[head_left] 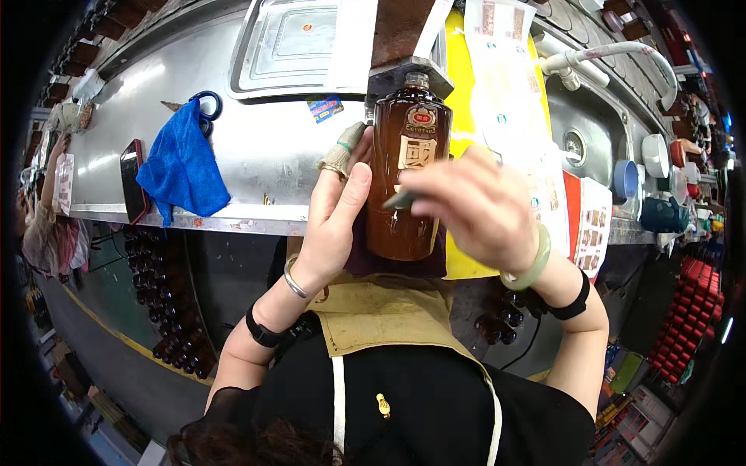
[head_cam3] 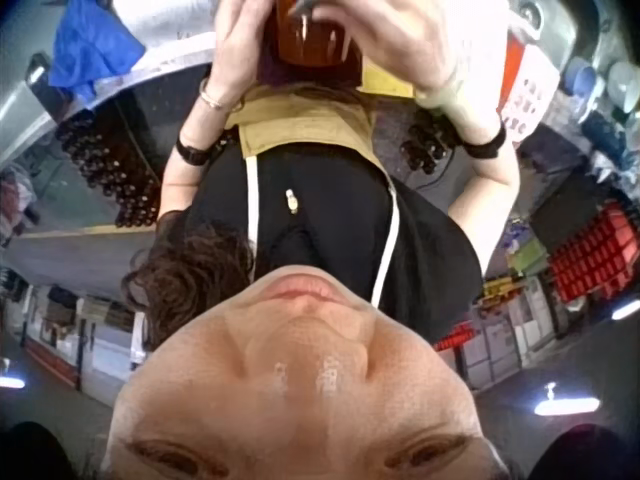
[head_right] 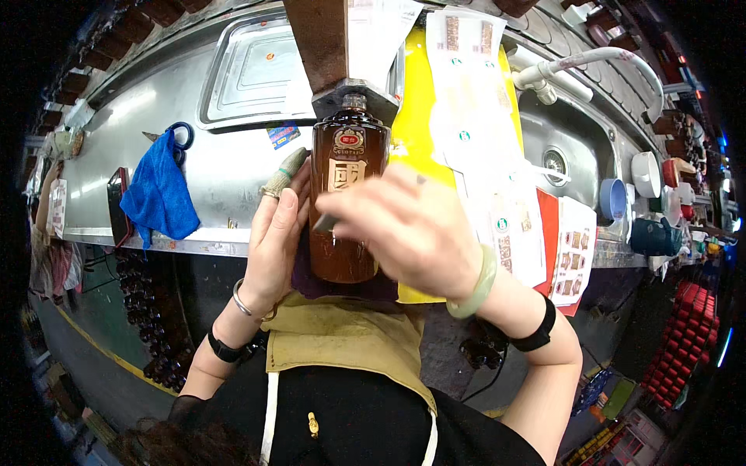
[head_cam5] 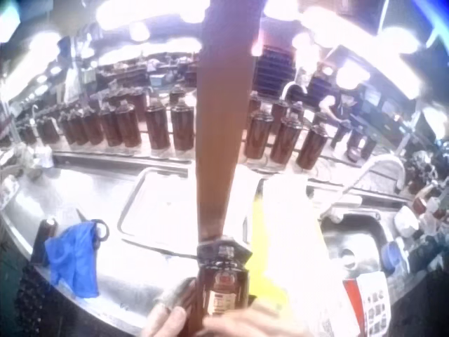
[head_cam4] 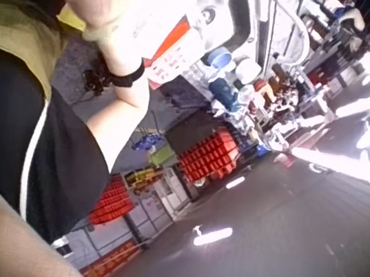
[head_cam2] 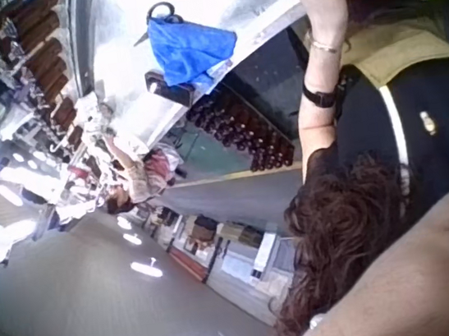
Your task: Applying labels to glass bottles by hand using a guide and smoothing tool.
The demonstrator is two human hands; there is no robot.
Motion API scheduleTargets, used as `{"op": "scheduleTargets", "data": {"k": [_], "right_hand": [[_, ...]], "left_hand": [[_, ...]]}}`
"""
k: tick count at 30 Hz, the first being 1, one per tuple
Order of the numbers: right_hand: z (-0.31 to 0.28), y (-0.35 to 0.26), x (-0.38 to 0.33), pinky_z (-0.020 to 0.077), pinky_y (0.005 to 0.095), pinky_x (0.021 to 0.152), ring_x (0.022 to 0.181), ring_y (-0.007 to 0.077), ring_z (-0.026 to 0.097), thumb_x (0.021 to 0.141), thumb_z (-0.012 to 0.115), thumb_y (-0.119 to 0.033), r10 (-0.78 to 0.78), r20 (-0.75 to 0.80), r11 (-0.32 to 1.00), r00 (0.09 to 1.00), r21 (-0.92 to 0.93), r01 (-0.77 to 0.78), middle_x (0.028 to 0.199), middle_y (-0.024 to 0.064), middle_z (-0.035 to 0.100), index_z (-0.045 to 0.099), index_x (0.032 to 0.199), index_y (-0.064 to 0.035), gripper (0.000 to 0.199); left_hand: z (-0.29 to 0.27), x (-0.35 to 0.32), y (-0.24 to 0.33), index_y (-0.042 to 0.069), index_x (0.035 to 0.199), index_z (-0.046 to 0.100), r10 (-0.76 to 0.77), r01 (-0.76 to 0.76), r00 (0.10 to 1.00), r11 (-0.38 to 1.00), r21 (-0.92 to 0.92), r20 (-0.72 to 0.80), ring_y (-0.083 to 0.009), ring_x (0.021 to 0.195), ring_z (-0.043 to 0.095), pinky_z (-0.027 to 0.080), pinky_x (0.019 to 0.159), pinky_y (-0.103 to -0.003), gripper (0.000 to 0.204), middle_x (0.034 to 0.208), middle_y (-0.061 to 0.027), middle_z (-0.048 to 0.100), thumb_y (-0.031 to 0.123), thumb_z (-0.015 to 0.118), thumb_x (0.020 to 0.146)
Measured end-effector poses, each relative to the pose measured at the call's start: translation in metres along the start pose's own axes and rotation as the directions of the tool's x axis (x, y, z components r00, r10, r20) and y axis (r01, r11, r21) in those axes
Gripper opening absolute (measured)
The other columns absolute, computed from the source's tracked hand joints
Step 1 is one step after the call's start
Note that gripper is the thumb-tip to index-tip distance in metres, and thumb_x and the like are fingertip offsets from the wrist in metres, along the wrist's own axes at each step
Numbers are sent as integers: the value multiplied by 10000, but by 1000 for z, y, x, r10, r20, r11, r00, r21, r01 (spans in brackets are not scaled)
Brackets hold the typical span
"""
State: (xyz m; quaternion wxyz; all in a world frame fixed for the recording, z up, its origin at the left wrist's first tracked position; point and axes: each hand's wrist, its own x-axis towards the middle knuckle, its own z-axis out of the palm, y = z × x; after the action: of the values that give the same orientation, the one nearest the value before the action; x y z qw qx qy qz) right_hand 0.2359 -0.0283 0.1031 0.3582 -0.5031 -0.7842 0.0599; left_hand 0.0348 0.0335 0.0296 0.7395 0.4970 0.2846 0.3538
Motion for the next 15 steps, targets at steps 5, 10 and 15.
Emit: {"op": "scheduleTargets", "data": {"k": [5, 10, 15], "right_hand": [[-12, 29, 14, 534, 316, 733, 813, 241, 672, 922, 694, 28, 225, -477, 960, 850, -40, -277, 966, 124, 696, 708, 1108, -26, 194], [11, 2, -19, 393, 204, 692, 761, 46, 445, 1011, 692, -168, 787, 15, 450, 616, 669, -591, 859, -52, 486, 605, 1315, -32, 344], [55, -11, -41, 333, 200, 674, 750, 35, 385, 934, 816, -220, 820, 34, 359, 571, 747, -559, 824, -76, 394, 480, 1477, 6, 677]], "left_hand": [[8, -6, 9, -35, 1607, 280, -16, 16, 1000, 1000, 2, -11, -235, 1485, 404, 329, 1228, -389, 531, 1623, -171, 395, 200, 395, 1145], [10, -6, 6, -31, 1606, 288, -25, 25, 1000, 999, -33, -13, -215, 1462, 427, 336, 1220, -384, 555, 1593, -156, 440, 172, 472, 1123], [18, -4, 13, -44, 1590, 306, -74, 74, 997, 993, -93, 4, -208, 1396, 502, 395, 1180, -371, 626, 1547, -161, 491, 133, 600, 1067]]}}
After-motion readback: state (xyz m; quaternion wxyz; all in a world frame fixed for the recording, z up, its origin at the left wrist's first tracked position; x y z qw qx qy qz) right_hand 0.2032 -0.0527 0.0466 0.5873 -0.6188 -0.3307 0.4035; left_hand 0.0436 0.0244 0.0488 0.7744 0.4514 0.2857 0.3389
